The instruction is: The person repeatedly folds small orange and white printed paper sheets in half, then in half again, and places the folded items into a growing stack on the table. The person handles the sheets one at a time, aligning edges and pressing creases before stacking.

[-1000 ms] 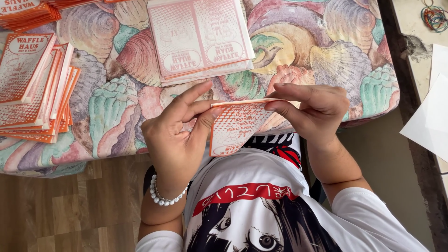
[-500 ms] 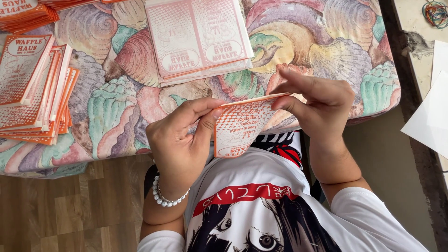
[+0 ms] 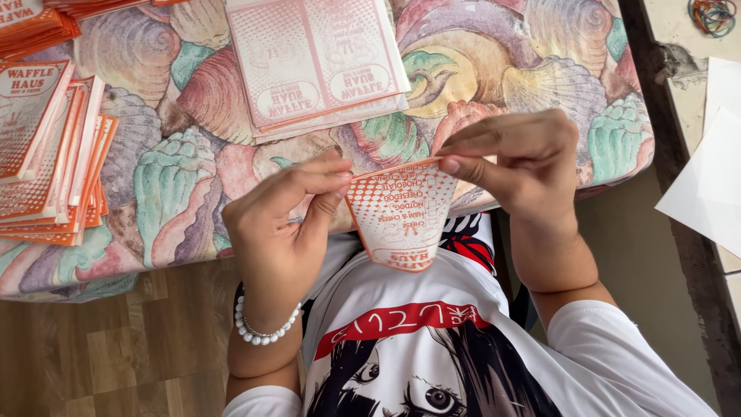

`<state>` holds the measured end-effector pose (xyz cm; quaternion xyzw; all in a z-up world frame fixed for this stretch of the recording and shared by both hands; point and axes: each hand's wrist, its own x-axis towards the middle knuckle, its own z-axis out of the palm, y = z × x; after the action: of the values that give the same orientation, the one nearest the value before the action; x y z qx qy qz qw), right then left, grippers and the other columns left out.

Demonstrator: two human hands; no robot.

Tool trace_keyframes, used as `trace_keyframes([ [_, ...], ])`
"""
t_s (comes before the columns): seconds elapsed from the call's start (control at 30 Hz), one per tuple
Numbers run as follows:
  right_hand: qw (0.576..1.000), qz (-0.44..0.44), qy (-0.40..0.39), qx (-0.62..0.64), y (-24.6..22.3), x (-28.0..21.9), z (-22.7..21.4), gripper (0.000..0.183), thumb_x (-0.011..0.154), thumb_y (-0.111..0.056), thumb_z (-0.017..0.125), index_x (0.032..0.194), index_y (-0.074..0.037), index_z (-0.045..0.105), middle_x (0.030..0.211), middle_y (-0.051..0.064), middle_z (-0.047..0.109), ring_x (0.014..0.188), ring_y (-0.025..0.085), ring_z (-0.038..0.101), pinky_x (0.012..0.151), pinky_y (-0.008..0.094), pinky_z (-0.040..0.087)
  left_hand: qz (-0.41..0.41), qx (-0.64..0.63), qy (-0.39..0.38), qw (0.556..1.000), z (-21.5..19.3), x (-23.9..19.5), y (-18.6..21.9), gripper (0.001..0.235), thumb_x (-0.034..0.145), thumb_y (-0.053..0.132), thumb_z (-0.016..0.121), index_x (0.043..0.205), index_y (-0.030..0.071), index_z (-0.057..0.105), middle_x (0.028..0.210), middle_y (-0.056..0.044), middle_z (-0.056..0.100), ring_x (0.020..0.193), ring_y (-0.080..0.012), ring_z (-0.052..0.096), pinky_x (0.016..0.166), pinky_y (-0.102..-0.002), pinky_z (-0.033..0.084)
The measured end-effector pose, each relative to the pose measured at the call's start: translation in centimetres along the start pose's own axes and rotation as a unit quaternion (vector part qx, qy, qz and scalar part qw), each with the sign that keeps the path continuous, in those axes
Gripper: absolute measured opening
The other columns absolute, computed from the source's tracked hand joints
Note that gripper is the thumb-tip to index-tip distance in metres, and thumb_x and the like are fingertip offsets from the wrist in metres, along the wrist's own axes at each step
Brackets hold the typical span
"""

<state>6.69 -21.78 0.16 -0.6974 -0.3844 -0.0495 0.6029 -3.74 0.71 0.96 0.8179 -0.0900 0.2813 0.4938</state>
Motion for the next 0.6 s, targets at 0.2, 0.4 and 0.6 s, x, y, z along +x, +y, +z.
trace_keyframes([
  [0.2, 0.994, 0.069, -0.025, 0.078, 3.1, 1.6, -0.2, 0.011, 0.079, 0.017, 0.081, 0.083, 0.01, 0.075, 0.075, 0.025, 0.071, 0.065, 0.021, 0.064, 0.059, 0.031, 0.054, -0.089, -0.122, 0.019, 0.988, 1.8, -0.3, -5.4, 0.005, 0.088, -0.007, 0.079, 0.09, -0.003, 0.077, 0.076, -0.014, 0.071, 0.075, -0.0179, 0.073, 0.07, -0.032, 0.063],
  [0.4, 0.986, 0.154, -0.031, 0.05, 8.2, 2.3, 0.5, 0.009, 0.084, 0.01, 0.081, 0.092, 0.01, 0.076, 0.079, 0.024, 0.072, 0.062, 0.021, 0.068, 0.057, 0.025, 0.053, -0.153, -0.19, 0.063, 0.968, 3.8, -1.0, -9.0, 0.011, 0.089, -0.011, 0.077, 0.098, -0.006, 0.077, 0.076, -0.014, 0.07, 0.072, -0.0159, 0.071, 0.066, -0.032, 0.064],
  [0.6, 0.954, -0.136, 0.05, -0.262, 7.2, 0.4, 5.0, 0.036, 0.078, -0.01, 0.094, 0.1, 0.008, 0.071, 0.11, 0.026, 0.066, 0.092, 0.043, 0.066, 0.076, 0.047, 0.054, -0.173, -0.075, 0.189, 0.964, 5.5, -1.8, -12.6, 0.015, 0.083, -0.011, 0.078, 0.093, 0.0, 0.08, 0.071, -0.012, 0.067, 0.065, -0.0123, 0.066, 0.058, -0.028, 0.059],
])
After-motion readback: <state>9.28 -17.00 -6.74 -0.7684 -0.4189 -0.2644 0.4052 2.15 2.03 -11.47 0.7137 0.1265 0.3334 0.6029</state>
